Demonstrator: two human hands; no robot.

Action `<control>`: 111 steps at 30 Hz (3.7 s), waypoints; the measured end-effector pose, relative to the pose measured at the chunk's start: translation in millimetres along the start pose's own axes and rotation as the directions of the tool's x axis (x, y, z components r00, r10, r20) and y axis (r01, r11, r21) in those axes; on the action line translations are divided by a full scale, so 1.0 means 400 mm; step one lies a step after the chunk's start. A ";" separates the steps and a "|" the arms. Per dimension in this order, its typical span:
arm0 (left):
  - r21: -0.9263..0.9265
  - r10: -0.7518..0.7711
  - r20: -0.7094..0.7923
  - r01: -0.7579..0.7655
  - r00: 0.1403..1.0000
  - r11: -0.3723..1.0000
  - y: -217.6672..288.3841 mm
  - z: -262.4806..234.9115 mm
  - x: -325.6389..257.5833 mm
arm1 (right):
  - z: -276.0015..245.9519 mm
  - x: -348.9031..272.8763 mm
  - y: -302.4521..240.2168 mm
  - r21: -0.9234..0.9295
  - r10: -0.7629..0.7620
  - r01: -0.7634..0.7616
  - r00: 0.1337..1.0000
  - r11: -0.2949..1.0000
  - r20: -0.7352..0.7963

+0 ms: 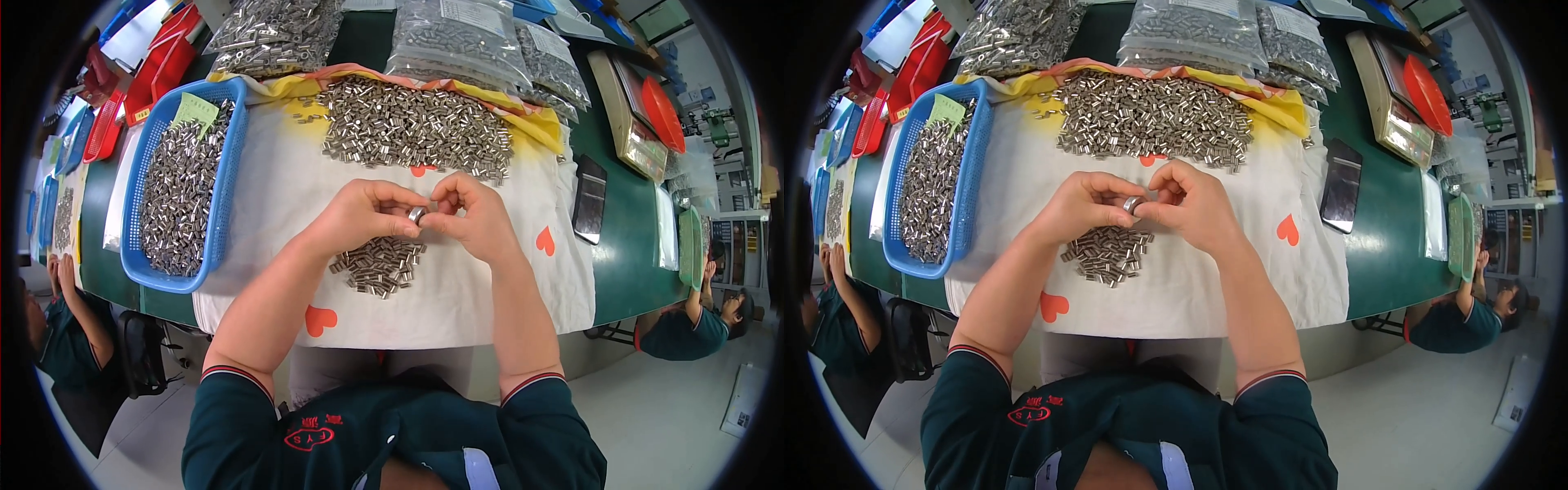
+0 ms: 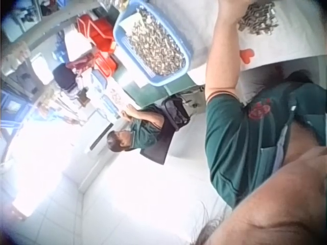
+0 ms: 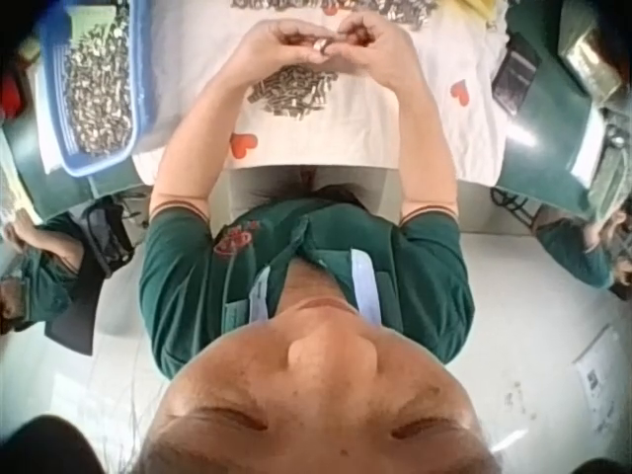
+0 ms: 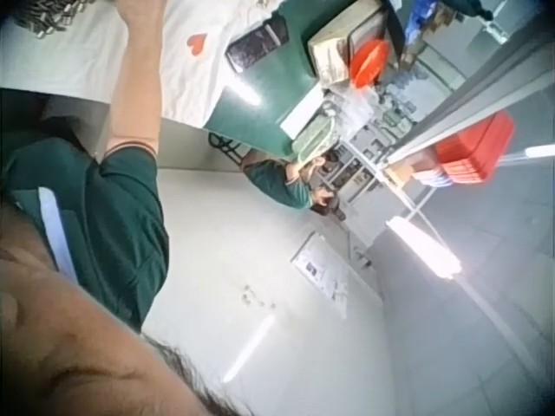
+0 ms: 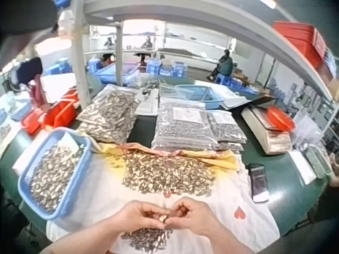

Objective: Inspecting and sorting small metal hardware components into containers at a factory workstation.

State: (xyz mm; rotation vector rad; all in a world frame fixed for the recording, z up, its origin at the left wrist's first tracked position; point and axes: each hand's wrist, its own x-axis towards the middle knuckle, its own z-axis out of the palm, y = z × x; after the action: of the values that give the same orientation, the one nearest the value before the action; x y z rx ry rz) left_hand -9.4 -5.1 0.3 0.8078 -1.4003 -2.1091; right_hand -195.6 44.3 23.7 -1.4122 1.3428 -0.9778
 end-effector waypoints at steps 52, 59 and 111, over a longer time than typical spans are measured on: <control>0.272 0.021 0.031 -0.029 0.999 0.962 0.001 0.013 0.005 | 0.021 0.081 0.075 -0.719 -0.325 0.053 0.913 0.693 -0.246; 0.293 0.018 0.029 -0.025 0.999 0.956 -0.003 0.009 0.007 | 0.023 0.060 0.078 -0.800 -0.375 0.085 0.909 0.593 -0.181; 0.071 0.040 0.012 -0.041 0.999 0.997 -0.010 -0.006 0.015 | 0.024 0.044 0.050 -0.750 -0.303 0.153 0.951 0.643 -0.065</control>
State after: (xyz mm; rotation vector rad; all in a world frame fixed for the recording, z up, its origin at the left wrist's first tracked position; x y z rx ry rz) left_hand -12.1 -9.3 -5.6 0.7902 -1.4917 -2.0460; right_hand -190.1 28.0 1.1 -2.1971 1.8585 -0.7464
